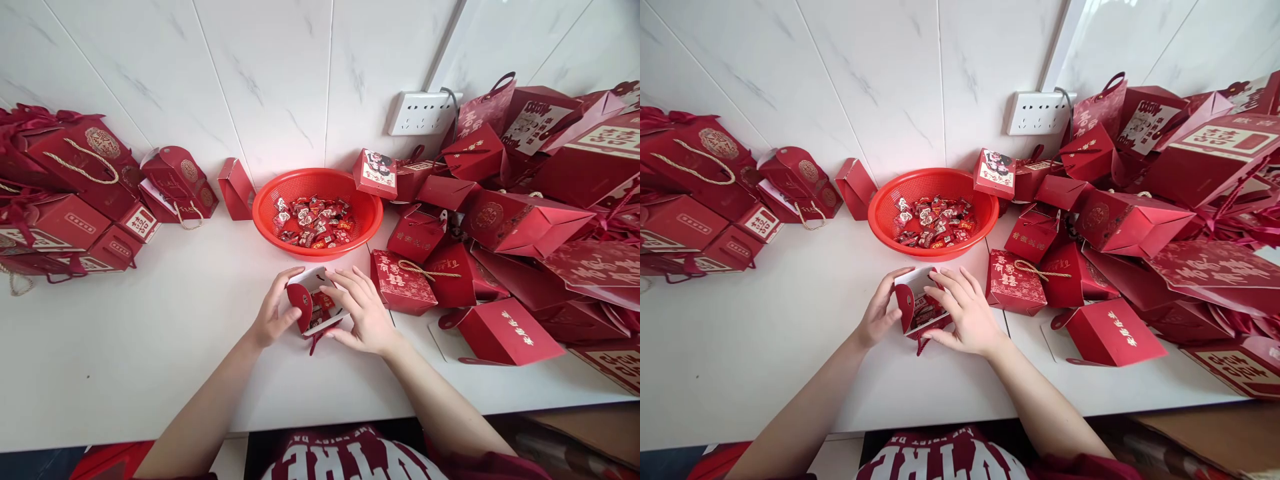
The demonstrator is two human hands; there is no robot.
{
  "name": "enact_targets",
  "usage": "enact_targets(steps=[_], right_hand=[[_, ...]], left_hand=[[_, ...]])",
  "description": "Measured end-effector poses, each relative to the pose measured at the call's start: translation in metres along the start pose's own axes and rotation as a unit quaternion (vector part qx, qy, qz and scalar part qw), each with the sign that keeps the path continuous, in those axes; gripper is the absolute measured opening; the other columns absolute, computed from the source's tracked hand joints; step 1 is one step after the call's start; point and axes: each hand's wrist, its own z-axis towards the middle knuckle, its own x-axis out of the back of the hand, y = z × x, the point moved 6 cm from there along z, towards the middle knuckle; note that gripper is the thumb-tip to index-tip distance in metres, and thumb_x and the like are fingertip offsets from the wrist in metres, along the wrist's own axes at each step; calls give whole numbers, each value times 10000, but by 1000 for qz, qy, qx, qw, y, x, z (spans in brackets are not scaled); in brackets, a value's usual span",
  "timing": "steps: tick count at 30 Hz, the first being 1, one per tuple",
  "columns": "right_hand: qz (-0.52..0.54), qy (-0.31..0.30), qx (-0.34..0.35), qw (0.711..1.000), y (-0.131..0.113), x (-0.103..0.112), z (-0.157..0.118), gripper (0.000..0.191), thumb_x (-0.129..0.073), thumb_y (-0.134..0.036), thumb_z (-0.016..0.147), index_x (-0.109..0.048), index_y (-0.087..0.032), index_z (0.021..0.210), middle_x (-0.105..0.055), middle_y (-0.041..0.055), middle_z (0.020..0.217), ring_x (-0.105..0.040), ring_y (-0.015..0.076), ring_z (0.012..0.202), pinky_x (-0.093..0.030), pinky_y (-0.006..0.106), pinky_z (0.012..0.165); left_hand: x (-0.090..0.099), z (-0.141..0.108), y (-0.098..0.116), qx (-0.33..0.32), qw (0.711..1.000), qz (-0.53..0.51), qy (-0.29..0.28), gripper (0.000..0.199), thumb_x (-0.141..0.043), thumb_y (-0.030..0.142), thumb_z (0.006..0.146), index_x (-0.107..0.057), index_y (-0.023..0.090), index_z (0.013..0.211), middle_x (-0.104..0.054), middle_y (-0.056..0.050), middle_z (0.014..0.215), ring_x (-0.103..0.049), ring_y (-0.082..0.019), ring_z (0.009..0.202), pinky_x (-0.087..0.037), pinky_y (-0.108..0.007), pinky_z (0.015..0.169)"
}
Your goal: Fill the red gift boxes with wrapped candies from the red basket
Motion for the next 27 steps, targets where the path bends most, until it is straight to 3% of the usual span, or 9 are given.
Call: enact_targets(steps=[3,5,7,11,13,16,19,22,27], right_hand=[[0,4,-11,1000,-1,-1,1,636,-586,-605,880,-473,-232,1382,-483,145,1466,-362,339,1415,-285,591,1166],[5,0,-2,1000,-4,-4,1,629,-582,-608,880,-479,-229,1370,-483,145,1461,-339,344,1428,-289,595,1166],[7,1,6,1000,-6,-4,1,585,-563,-608,891,-497,-237,1339,-476,143,1466,-338,346,1427,-287,598,1167],[-14,39,-32,999,0,2,0,412,-566,-472,932,-523,-256,1281,-458,140,1471,-357,345,1414,-311,601,1149],[-17,69,-70,995,7,7,0,357,-590,-397,929,-537,-260,1254,-453,134,1464,-359,349,1410,-331,601,1134],[18,88,-120,989,17,10,-1,386,-622,-333,914,-515,-265,1279,-445,127,1464,-376,343,1395,-367,583,1117],[87,64,-145,984,20,4,-2,549,-585,-293,934,-367,-274,1438,-475,127,1450,-447,307,1351,-441,535,1078],[129,27,-140,981,16,-5,-3,617,-529,-282,967,-251,-283,1518,-477,115,1470,-492,275,1326,-482,494,1055],[104,-63,-59,991,0,-16,1,639,-569,-410,957,-325,-232,1520,-462,115,1502,-359,306,1426,-385,539,1139]], left_hand=[[-11,-2,11,9,999,41,12,952,-750,496,782,-236,249,1544,-264,-147,1578,-241,-362,1461,-240,-535,1192],[-15,-4,14,38,997,53,30,968,-767,402,792,-185,278,1556,-221,-126,1598,-216,-341,1476,-242,-519,1200],[-16,-5,13,54,997,44,41,918,-734,343,827,-179,290,1557,-224,-112,1599,-235,-329,1472,-251,-504,1201],[-14,-8,5,43,997,-54,32,732,-552,398,931,-195,281,1560,-242,-103,1597,-299,-332,1444,-302,-494,1176],[-11,-8,1,35,995,-89,33,641,-474,423,954,-267,258,1537,-294,-115,1571,-344,-339,1416,-330,-499,1153],[-4,-6,2,-1,997,-56,44,507,-459,422,953,-444,223,1419,-433,-135,1448,-388,-343,1375,-324,-512,1142],[-1,-3,9,-49,997,38,41,443,-519,451,926,-541,208,1295,-513,-139,1298,-431,-344,1316,-320,-519,1129],[-4,-2,9,-54,992,116,16,531,-547,517,904,-526,214,1339,-538,-134,1200,-504,-322,1186,-381,-509,1067],[-9,-3,5,-50,983,173,-24,663,-514,549,917,-415,236,1493,-396,-152,1398,-403,-339,1322,-348,-503,1127]])
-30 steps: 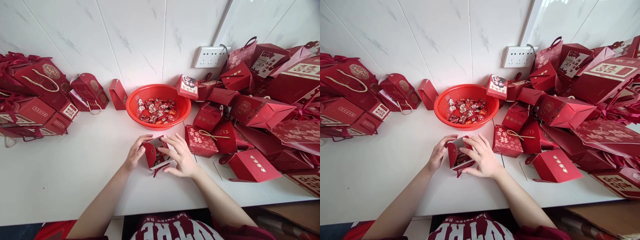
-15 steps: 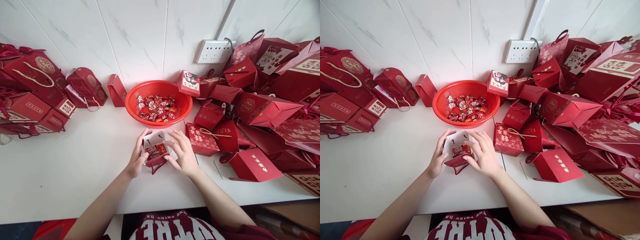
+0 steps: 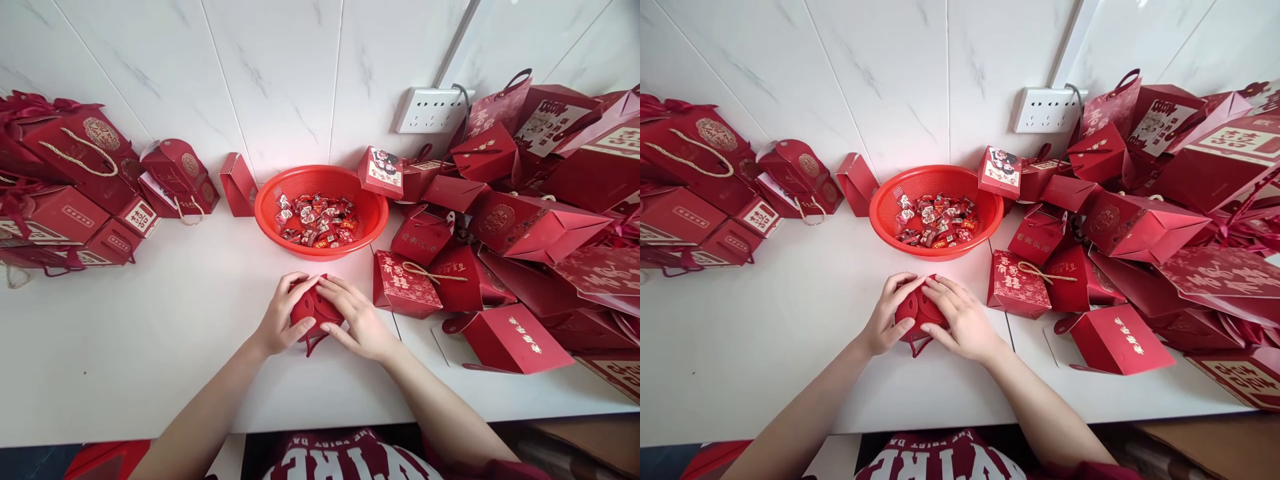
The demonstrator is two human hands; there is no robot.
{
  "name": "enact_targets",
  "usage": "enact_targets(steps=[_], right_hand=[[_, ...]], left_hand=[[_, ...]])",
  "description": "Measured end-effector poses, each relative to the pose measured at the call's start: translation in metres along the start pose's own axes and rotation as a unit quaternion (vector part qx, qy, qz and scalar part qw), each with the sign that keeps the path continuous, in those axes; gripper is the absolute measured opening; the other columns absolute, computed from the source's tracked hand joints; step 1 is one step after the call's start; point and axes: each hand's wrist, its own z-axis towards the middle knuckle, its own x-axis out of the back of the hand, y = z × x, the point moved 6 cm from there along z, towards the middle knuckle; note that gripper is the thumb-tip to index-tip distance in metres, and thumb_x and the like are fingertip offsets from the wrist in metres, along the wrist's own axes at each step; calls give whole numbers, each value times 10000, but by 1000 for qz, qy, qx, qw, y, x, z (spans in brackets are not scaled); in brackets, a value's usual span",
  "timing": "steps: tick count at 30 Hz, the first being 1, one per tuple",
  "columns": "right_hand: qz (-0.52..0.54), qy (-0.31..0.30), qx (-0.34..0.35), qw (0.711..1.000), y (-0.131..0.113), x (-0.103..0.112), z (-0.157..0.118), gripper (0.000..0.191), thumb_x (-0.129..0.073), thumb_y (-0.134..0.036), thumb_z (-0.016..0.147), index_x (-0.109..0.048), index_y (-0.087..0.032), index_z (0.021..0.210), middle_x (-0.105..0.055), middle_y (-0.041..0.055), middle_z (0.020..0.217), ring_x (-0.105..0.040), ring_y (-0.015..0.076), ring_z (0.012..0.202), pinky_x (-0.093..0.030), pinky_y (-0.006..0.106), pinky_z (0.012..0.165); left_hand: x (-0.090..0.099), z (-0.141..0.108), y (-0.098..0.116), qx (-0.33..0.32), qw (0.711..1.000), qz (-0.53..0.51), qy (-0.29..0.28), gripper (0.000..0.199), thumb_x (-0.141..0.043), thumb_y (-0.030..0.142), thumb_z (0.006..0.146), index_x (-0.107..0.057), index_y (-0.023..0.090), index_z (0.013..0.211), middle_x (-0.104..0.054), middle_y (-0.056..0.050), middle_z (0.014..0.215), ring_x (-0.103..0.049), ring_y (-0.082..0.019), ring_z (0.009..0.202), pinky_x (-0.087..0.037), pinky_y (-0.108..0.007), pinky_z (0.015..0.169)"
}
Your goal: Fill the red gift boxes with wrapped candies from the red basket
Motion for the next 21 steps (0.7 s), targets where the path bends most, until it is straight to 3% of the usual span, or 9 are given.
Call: enact_targets(steps=[5,7,10,12,17,21], right_hand=[[-1,-6,8,1000,3,0,3,463,-518,-373,987,-509,-185,1410,-506,114,1467,-369,286,1415,-391,510,1137],[-10,5,22,1000,4,-1,2,438,-534,-373,980,-547,-181,1375,-528,113,1447,-391,289,1401,-409,509,1123],[-27,42,50,997,4,-2,0,417,-570,-361,970,-573,-185,1348,-598,106,1374,-426,289,1384,-436,505,1107],[-21,65,57,996,3,-3,-2,402,-586,-334,966,-581,-182,1338,-623,108,1339,-448,279,1374,-452,490,1103],[1,69,56,996,-6,-13,-5,389,-464,-176,1005,-538,-145,1386,-569,131,1403,-401,255,1415,-449,465,1121],[27,42,75,996,-21,-20,-6,394,-464,-183,1005,-521,-141,1393,-541,140,1425,-403,246,1413,-450,442,1122]], left_hand=[[2,1,1,37,993,42,-105,908,-594,711,801,-328,261,1543,-219,-100,1601,-284,-358,1448,-291,-478,1194],[8,1,3,75,986,85,-123,877,-627,684,797,-349,291,1531,-229,-69,1610,-300,-334,1452,-317,-451,1189],[18,-1,8,122,974,167,-94,659,-612,595,862,-483,326,1450,-298,-41,1582,-359,-297,1426,-364,-427,1164],[21,-5,15,119,969,206,-72,562,-597,553,891,-544,324,1401,-342,-42,1558,-385,-281,1411,-373,-418,1160],[14,-27,27,90,962,240,-90,688,-642,495,877,-413,299,1495,-259,-68,1606,-341,-301,1441,-371,-437,1168],[16,-55,30,128,958,254,-36,571,-595,418,927,-433,358,1472,-229,-25,1617,-343,-276,1445,-401,-415,1153]])
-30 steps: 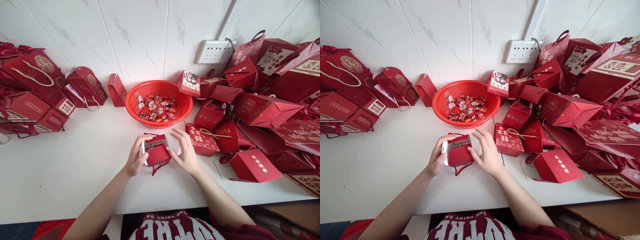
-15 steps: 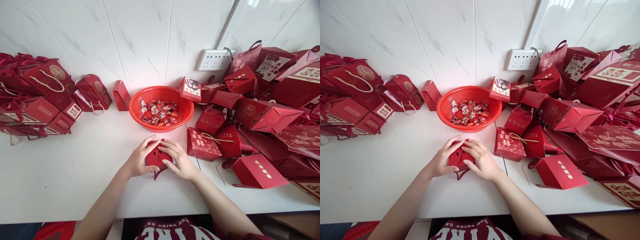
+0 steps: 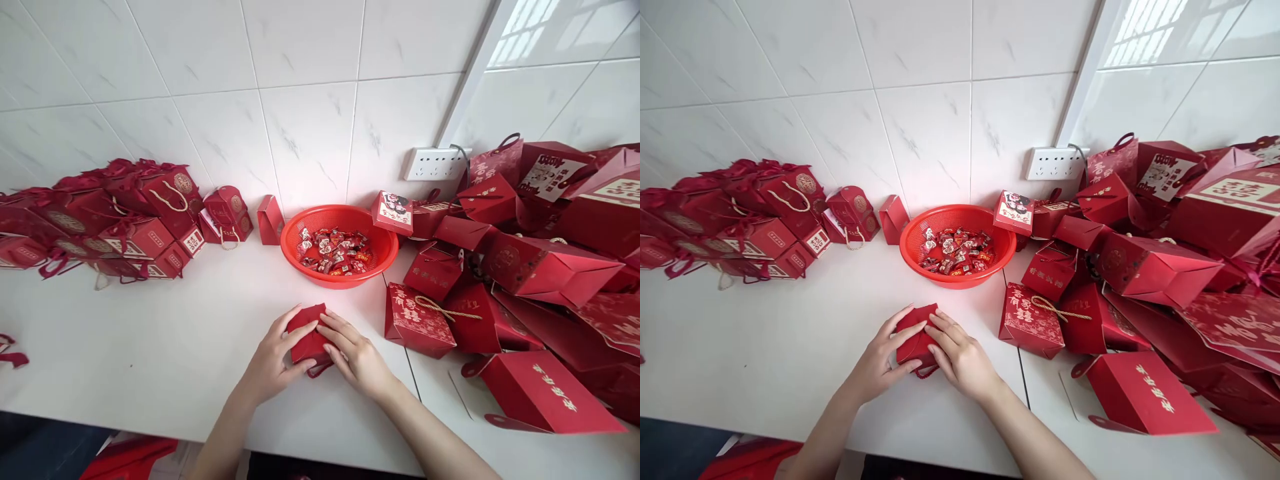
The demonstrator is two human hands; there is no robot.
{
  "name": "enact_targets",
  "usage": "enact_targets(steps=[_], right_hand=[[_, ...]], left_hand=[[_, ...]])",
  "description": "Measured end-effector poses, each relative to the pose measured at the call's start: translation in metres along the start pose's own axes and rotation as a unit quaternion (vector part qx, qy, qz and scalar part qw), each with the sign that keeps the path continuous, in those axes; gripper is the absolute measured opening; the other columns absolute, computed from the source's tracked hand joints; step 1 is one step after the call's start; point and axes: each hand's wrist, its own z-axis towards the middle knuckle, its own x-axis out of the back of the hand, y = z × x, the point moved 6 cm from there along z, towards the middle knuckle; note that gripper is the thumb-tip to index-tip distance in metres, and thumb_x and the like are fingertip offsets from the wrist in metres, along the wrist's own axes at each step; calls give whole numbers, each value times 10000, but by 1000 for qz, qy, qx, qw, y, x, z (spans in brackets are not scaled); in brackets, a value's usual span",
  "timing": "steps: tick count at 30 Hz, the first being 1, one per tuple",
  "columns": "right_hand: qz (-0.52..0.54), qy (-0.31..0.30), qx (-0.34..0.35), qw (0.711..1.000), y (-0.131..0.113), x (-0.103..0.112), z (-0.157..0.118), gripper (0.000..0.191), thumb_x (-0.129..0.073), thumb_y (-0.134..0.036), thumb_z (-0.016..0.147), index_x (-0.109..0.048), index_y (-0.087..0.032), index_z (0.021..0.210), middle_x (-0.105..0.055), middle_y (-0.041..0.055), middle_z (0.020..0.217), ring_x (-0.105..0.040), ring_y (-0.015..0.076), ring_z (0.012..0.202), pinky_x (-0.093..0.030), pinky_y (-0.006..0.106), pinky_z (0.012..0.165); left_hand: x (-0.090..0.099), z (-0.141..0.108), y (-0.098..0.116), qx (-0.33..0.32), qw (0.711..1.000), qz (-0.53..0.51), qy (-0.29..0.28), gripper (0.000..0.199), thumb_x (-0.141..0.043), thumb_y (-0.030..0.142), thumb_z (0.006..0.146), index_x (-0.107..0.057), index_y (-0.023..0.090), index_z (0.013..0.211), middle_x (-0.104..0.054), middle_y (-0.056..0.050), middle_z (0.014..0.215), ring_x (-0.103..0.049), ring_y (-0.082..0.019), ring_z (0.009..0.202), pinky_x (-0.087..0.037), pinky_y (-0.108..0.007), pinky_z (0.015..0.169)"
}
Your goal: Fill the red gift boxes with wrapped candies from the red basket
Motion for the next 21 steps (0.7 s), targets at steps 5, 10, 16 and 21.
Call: enact_targets(steps=[5,10,16,21], right_hand=[[-13,-1,30,999,-12,0,0,275,-514,-168,976,-621,-173,1229,-607,136,1317,-578,236,1215,-552,393,965],[-22,-6,47,999,-15,3,-2,179,-533,-158,967,-638,-176,1110,-670,110,1191,-638,217,1043,-566,366,831],[-33,-28,60,997,-16,1,-4,153,-531,-170,973,-627,-170,1091,-694,95,1139,-655,221,995,-563,371,803],[-36,-39,56,997,-15,0,-3,146,-524,-175,977,-628,-170,1078,-699,94,1120,-662,222,975,-564,369,791]], left_hand=[[19,-32,-26,95,982,61,150,479,-573,377,940,-511,360,1415,-256,-21,1600,-355,-290,1436,-385,-460,1159],[59,-49,-66,206,943,141,220,581,-616,473,887,-490,335,1437,-285,-74,1580,-388,-348,1405,-420,-534,1107],[70,-64,-90,311,915,59,250,925,-738,514,756,-273,361,1541,-57,-88,1645,-330,-409,1428,-627,-423,747],[55,-68,-102,274,918,-14,287,847,-739,454,768,-347,321,1507,-446,-129,1436,-480,-347,1328,-527,-503,1005]])
